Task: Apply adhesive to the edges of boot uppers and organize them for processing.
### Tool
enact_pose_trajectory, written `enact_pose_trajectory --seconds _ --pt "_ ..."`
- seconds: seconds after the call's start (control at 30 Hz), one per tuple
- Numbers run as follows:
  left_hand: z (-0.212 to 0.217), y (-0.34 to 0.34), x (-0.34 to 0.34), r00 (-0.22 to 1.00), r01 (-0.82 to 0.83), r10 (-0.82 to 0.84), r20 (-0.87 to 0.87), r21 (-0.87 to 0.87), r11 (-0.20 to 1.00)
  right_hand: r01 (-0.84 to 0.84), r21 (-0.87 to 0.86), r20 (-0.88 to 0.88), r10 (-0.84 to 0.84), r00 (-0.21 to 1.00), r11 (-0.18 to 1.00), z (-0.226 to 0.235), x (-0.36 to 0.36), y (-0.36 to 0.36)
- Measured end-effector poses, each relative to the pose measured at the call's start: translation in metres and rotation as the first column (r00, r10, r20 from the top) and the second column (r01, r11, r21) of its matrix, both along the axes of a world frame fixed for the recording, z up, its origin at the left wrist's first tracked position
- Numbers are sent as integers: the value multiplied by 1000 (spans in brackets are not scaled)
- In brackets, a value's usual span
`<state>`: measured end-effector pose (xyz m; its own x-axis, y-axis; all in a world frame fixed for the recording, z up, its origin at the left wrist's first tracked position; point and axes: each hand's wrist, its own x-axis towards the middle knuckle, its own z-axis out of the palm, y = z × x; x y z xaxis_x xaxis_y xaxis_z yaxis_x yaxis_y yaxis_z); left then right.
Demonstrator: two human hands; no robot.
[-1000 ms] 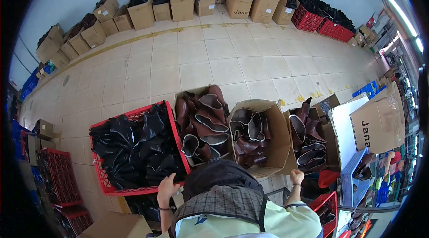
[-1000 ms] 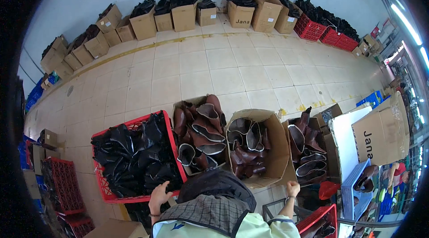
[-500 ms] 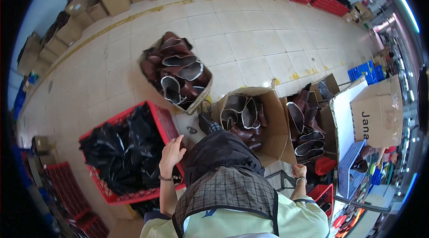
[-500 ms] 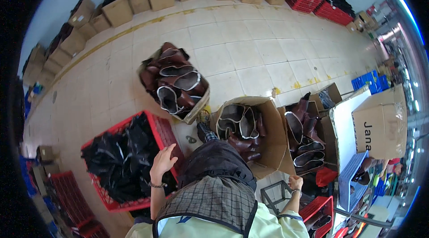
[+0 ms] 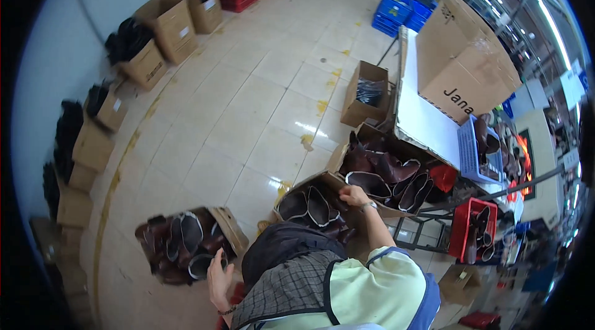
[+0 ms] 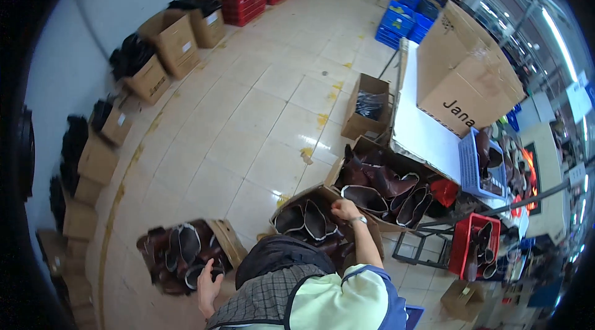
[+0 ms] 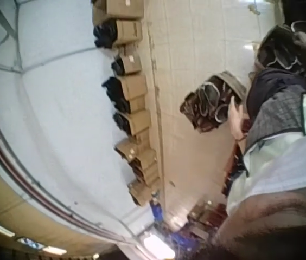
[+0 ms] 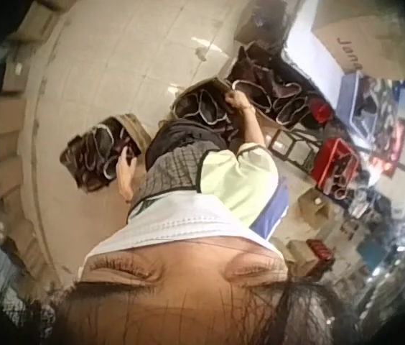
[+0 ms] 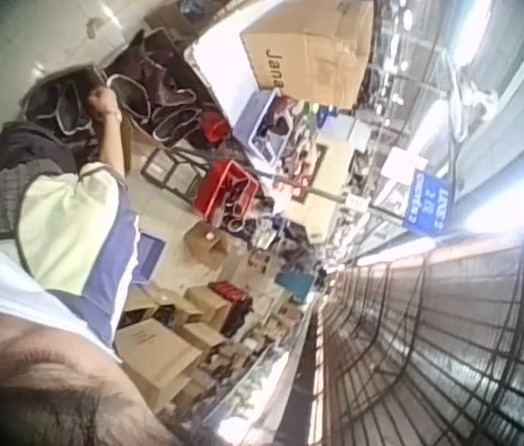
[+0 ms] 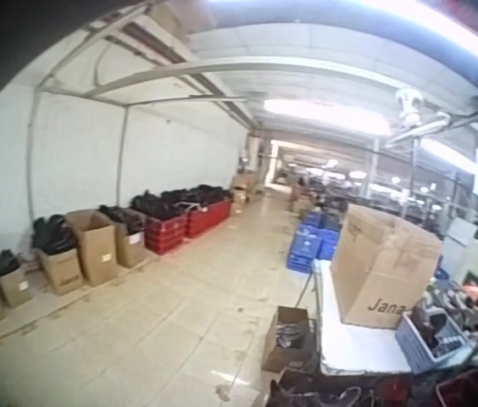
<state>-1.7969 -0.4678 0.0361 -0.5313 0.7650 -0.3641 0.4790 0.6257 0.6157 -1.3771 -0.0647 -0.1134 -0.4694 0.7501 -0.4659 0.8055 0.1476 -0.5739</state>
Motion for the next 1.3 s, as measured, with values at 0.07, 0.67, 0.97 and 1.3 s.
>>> enact_pose_trajectory --seconds 0.07,0.67,0.97,1.3 --pt "5 38 -40 995 81 -85 -51 -82 993 -44 153 -83 57 995 987 37 -51 42" --pt "12 522 -291 780 502 -626 -24 -573 648 210 689 6 -295 955 694 251 -129 348" --pt "-30 848 -225 500 847 -820 -278 -37 530 102 976 -211 -713 669 -193 458 99 565" --pt "-90 1052 -182 480 871 -800 360 -86 484 113 991 53 -987 150 71 525 177 686"
